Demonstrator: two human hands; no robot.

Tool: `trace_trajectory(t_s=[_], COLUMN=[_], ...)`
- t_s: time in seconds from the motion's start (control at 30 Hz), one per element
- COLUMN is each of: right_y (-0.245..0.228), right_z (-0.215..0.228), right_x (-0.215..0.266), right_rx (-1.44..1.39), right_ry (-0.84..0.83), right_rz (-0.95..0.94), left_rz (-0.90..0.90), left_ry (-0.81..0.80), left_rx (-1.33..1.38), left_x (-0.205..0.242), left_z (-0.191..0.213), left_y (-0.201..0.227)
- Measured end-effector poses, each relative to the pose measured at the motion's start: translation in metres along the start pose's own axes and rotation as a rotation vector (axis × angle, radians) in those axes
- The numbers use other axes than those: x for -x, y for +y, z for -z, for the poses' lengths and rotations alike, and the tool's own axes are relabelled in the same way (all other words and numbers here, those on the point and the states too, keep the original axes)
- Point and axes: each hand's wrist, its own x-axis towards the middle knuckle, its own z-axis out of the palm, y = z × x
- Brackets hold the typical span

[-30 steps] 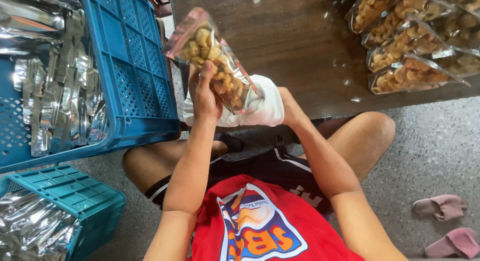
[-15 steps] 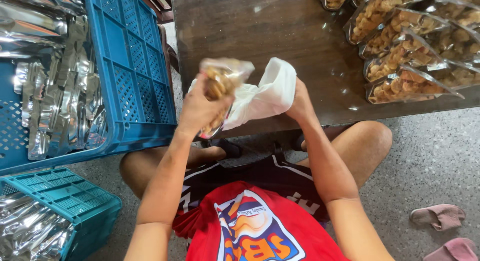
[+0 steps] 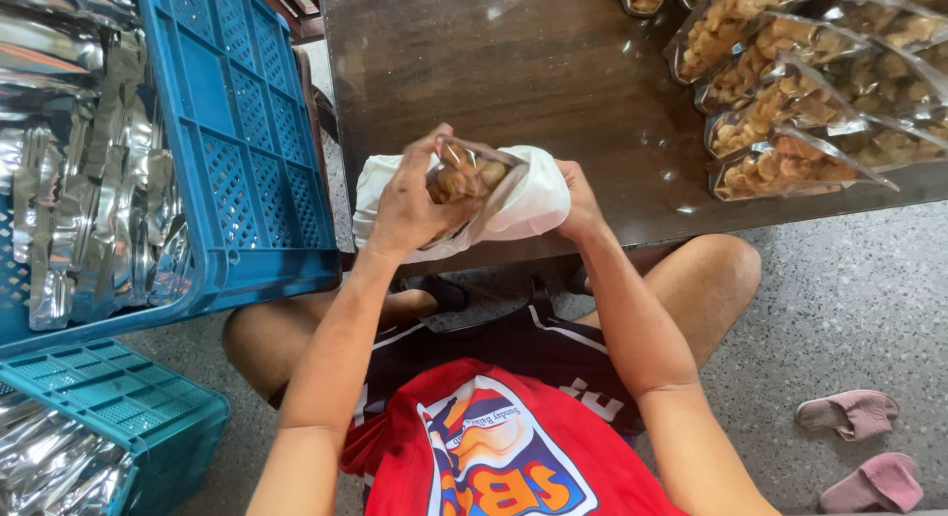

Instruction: The person sits on the floor and repeatedly picks up small transparent snack packets from a blue crate. They place each packet into a white cloth bag, then transfer the bag's contents into a larger clear plastic bag, which is set aside on the table.

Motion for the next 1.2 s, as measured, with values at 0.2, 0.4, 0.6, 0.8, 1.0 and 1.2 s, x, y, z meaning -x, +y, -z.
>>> trace_trajectory(t_s=[0.2,0.4,0.6,0.8,1.0,1.2], right_y=[0.048,0.035,0.017,-0.035,-0.076,-0.092], right_z=[0.012,-0.002,-0.024,-0.047,-0.083,-0.092], right_x=[0.001,0.009,0.01,-0.003,-0.011,-0.002], right_rx=[-0.422,-0.297,0.047,0.381,0.695,0.734], right_ry=[0.201,-0.06,-0.226,-0.071,-0.018,0.007], right_rz=[-0.18,-0.226,-0.08,0.118,0.301,0.354], left_rz=[-0.051,-0.105,-0.149,-0.257,-0.114,-0.2], left_ry=[0.201,0.225,0.303,0.029,0.011,0.111], left_rx=[-0.194,-0.438,-0.591,-0.099,-0.139,-0.156], left_x=[0.01,0.02,0.018,0.018,-0.007,-0.004], left_z=[-0.042,-0.031,-0.013,0.037,0.039,0.015], left_y=[-0.01,0.002,0.02,0.044,0.064,0.058])
